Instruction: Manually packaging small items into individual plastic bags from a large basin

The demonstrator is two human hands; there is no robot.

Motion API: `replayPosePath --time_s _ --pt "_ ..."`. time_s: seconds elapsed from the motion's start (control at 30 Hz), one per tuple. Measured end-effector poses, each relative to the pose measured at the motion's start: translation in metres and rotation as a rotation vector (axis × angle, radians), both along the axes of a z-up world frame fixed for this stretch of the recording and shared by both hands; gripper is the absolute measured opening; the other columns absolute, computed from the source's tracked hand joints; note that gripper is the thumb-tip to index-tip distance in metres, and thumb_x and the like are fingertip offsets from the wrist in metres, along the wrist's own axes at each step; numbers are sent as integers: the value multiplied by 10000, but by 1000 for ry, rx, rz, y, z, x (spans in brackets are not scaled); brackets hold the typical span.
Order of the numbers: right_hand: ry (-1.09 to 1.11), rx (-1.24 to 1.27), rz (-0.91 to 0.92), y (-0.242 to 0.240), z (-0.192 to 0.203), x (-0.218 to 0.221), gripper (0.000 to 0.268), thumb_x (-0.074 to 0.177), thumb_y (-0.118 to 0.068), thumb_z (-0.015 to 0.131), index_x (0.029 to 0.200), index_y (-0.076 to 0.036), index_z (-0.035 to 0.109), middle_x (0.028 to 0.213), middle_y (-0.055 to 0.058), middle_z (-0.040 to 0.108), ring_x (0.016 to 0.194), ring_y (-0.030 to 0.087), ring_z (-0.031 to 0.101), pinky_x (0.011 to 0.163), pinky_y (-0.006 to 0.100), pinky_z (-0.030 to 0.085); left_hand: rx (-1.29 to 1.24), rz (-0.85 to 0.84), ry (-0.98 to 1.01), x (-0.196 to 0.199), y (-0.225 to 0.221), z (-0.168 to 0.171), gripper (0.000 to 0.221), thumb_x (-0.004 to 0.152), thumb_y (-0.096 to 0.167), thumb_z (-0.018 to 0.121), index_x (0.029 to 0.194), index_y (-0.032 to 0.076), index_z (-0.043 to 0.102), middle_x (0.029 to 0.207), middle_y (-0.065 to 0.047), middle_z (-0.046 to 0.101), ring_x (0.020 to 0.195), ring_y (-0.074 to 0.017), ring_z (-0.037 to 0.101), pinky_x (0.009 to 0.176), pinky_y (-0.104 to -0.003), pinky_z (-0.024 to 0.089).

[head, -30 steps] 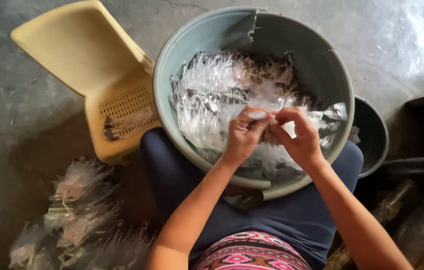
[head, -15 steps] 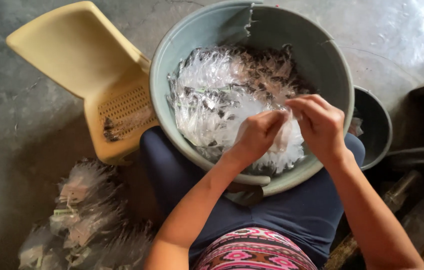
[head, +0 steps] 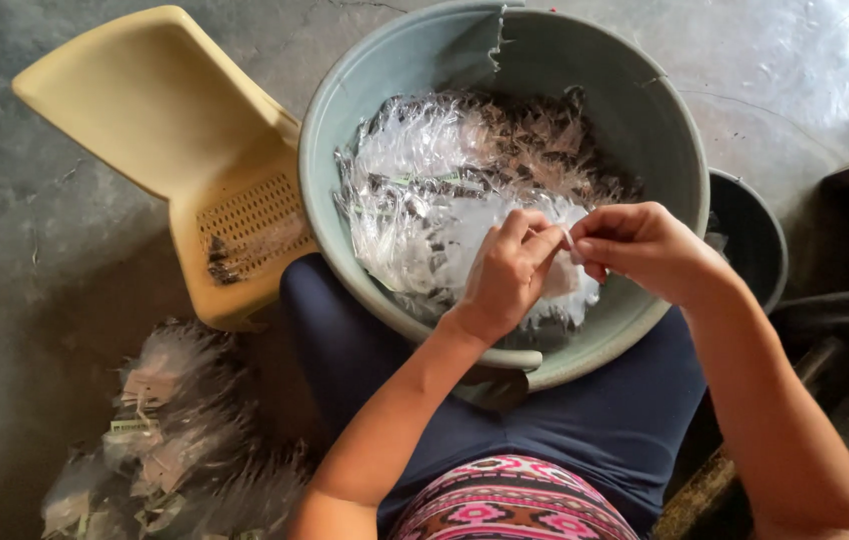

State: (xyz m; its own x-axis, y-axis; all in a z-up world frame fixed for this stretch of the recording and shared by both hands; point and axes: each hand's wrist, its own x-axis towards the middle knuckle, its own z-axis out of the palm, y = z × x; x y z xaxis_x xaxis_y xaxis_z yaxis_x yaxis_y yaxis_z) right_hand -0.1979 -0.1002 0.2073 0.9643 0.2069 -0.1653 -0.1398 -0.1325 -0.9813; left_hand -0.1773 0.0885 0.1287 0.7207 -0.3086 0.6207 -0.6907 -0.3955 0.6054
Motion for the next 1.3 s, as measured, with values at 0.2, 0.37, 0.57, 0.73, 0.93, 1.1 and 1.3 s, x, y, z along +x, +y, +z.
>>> replayPosePath --time_s 0.2,0.37,0.57,0.73,0.93,1.1,1.3 --pt "-130 -78 -86 -11 -8 -5 227 839 107 756 1060 59 739 866 128 720 795 133 665 730 285 576 -428 -272 567 7 -3 -17 141 958 242 558 863 143 595 920 -34 589 824 -215 627 729 -302 478" --pt "-445 -524 -128 -5 -17 -6 121 935 -39 788 1048 -26 746 866 82 666 745 180 644 722 327 538 -730 -425 888 2 11 17 216 940 230 600 772 102 644 1098 -103 715 1044 -184 645 952 -296 452" --pt "-899 -752 43 26 23 -16 37 969 -100 714 1004 -101 726 1123 134 638 983 369 641 856 446 535 -739 -273 876 10 8 19 136 848 145 808 967 127 745 896 -11 727 744 -70 646 728 -222 528" --pt "-922 -653 71 32 35 -17 54 997 -120 684 990 -94 731 1261 191 645 1024 416 639 857 480 530 -138 -159 659 -2 7 58 297 772 68 733 1023 146 596 857 -63 742 764 -267 737 874 -380 484" --pt "-409 -300 -262 25 -24 -27 124 932 60 753 1022 -26 742 755 86 694 617 141 674 613 266 552 -144 20 134 -3 -8 1 103 916 249 627 1002 195 611 808 33 584 765 -204 645 774 -365 466" --pt "202 437 -395 17 -35 -20 137 995 -80 698 1030 31 627 703 80 563 569 127 573 549 308 515 -344 -26 98 -16 -8 20 116 950 156 702 1054 204 717 975 51 676 939 -152 697 884 -257 493" --pt "96 259 -354 21 -27 -23 113 1028 -40 660 1075 61 679 771 110 613 660 173 625 612 364 591 -325 60 225 -14 -10 14 174 836 163 806 970 224 712 896 54 649 855 -181 691 796 -315 535"
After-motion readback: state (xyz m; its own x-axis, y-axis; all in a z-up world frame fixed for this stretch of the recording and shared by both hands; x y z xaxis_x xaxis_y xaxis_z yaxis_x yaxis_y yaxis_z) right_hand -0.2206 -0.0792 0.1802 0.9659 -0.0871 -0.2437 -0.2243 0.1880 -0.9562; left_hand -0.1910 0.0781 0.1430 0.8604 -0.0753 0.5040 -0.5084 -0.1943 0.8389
